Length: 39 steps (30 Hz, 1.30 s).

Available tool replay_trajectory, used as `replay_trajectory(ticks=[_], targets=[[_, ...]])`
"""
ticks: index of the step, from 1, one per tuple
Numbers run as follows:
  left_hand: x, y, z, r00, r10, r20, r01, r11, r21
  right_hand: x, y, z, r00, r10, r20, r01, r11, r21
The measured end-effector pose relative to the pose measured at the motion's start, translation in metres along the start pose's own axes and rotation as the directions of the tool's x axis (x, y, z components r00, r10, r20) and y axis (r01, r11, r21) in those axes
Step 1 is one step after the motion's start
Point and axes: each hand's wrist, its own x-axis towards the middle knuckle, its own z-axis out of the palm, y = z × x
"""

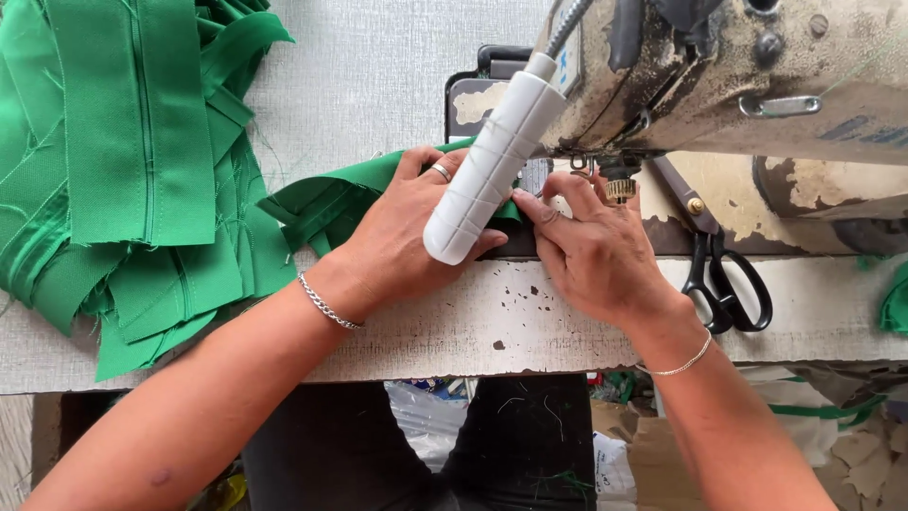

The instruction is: Sewing zippers onto fabric strips using an industrial sewing machine

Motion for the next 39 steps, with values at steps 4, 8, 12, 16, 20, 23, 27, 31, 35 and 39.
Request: replay_trajectory(ticks=[4, 8, 12, 16, 20, 23, 27, 31, 35, 39], targets=[[0.002, 0.003, -0.005, 1.0, -0.011, -0.02, 0.011, 1.0, 0.005, 0.0, 0.001, 0.001, 1.0, 0.022, -0.007, -0.022, 1.0, -0.018], [0.006, 0.007, -0.008, 1.0, -0.002, -0.011, 0.002, 1.0, 0.027, 0.002, -0.001, -0.004, 0.998, 0.056, -0.004, -0.056, 0.998, 0.024], [0.006, 0.008, -0.007, 1.0, 0.003, 0.01, -0.004, 0.997, 0.071, -0.001, 0.002, 0.001, 0.996, 0.091, 0.019, -0.09, 0.995, -0.03], [0.007, 0.01, -0.005, 1.0, -0.015, 0.007, 0.014, 0.996, 0.091, -0.002, 0.004, 0.005, 0.996, 0.09, 0.021, -0.089, 0.996, -0.026], [0.007, 0.01, -0.002, 1.0, -0.012, -0.001, 0.012, 0.991, 0.135, -0.001, 0.005, 0.004, 0.995, 0.093, 0.042, -0.092, 0.996, -0.018], [0.004, 0.006, 0.0, 1.0, -0.001, 0.018, -0.001, 0.99, 0.14, -0.003, 0.004, 0.005, 0.994, 0.1, 0.048, -0.099, 0.995, -0.032], [0.0, 0.0, 0.005, 1.0, -0.005, 0.028, 0.0, 0.987, 0.161, -0.005, 0.008, 0.008, 0.997, 0.072, 0.034, -0.069, 0.995, -0.073], [-0.004, -0.007, 0.007, 0.994, 0.022, 0.111, -0.046, 0.974, 0.221, -0.007, 0.012, 0.012, 0.968, 0.15, 0.199, -0.145, 0.989, -0.036], [-0.002, -0.005, 0.007, 0.982, -0.027, 0.189, -0.039, 0.941, 0.337, -0.006, 0.01, 0.011, 0.984, 0.096, 0.149, -0.078, 0.989, -0.126], [0.004, 0.006, -0.003, 0.961, -0.067, 0.269, -0.008, 0.963, 0.27, -0.013, 0.008, 0.012, 0.99, 0.095, 0.108, -0.081, 0.989, -0.121]])
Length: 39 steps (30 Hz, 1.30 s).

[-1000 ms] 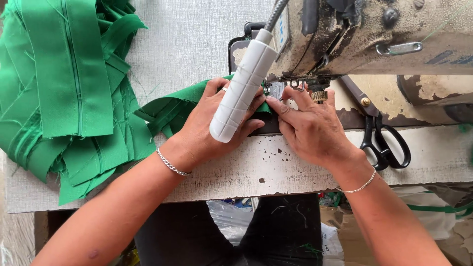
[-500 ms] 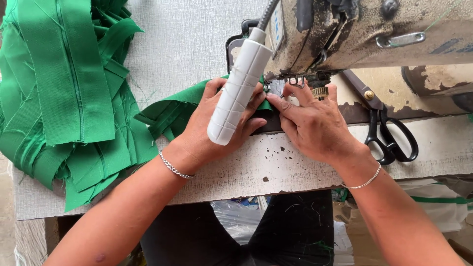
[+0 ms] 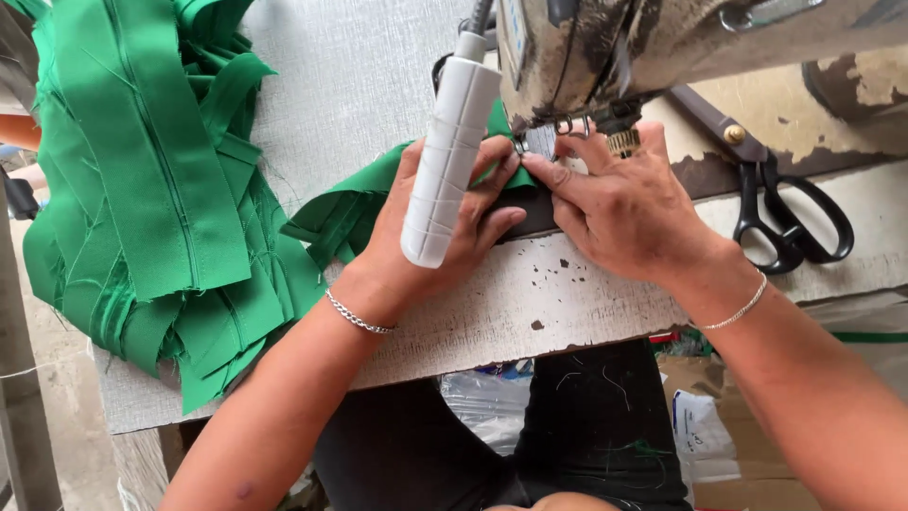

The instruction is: Sewing zippers onto fabric strips using an industrial sewing machine

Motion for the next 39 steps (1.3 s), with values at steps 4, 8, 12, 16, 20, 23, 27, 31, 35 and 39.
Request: replay_trajectory(ticks=[4, 8, 12, 16, 20, 23, 27, 31, 35, 39], targets=[[0.009, -0.008, -0.009, 0.999, 0.017, -0.036, -0.018, 0.999, -0.033, 0.01, 0.006, 0.0, 0.999, -0.021, -0.032, 0.02, 1.0, -0.013], [0.002, -0.004, 0.004, 0.997, 0.009, -0.073, -0.008, 1.0, 0.018, 0.002, 0.004, 0.006, 0.998, -0.008, -0.064, 0.008, 1.0, -0.007], [0.003, -0.003, 0.0, 1.0, 0.008, -0.028, -0.009, 1.0, -0.015, 0.008, 0.009, 0.005, 0.997, -0.054, -0.059, 0.056, 0.998, 0.022], [0.003, -0.007, 0.009, 0.993, -0.018, -0.113, 0.004, 0.992, -0.129, 0.014, 0.019, 0.008, 0.988, -0.151, -0.035, 0.144, 0.975, -0.167], [-0.001, -0.005, 0.008, 0.98, -0.05, -0.193, 0.015, 0.984, -0.178, 0.023, 0.006, -0.01, 0.994, -0.09, 0.068, 0.088, 0.995, 0.043], [-0.002, -0.007, 0.007, 0.975, 0.006, -0.223, -0.034, 0.992, -0.124, 0.012, 0.007, 0.004, 0.995, -0.094, -0.028, 0.093, 0.995, -0.039], [0.002, -0.009, 0.001, 0.983, 0.011, -0.184, -0.03, 0.994, -0.1, 0.017, -0.002, -0.005, 1.0, -0.026, -0.004, 0.026, 0.999, 0.025], [-0.003, -0.006, 0.008, 0.99, -0.015, -0.141, 0.0, 0.995, -0.104, -0.002, -0.007, -0.009, 0.999, -0.033, -0.038, 0.034, 0.999, 0.036], [0.0, -0.007, 0.011, 0.986, 0.002, -0.169, -0.014, 0.997, -0.075, -0.027, -0.001, -0.021, 0.977, -0.037, -0.21, 0.067, 0.988, 0.14], [-0.002, -0.005, 0.015, 0.966, 0.004, -0.259, -0.039, 0.991, -0.129, -0.077, 0.02, -0.049, 0.912, 0.055, -0.406, 0.038, 0.975, 0.217]])
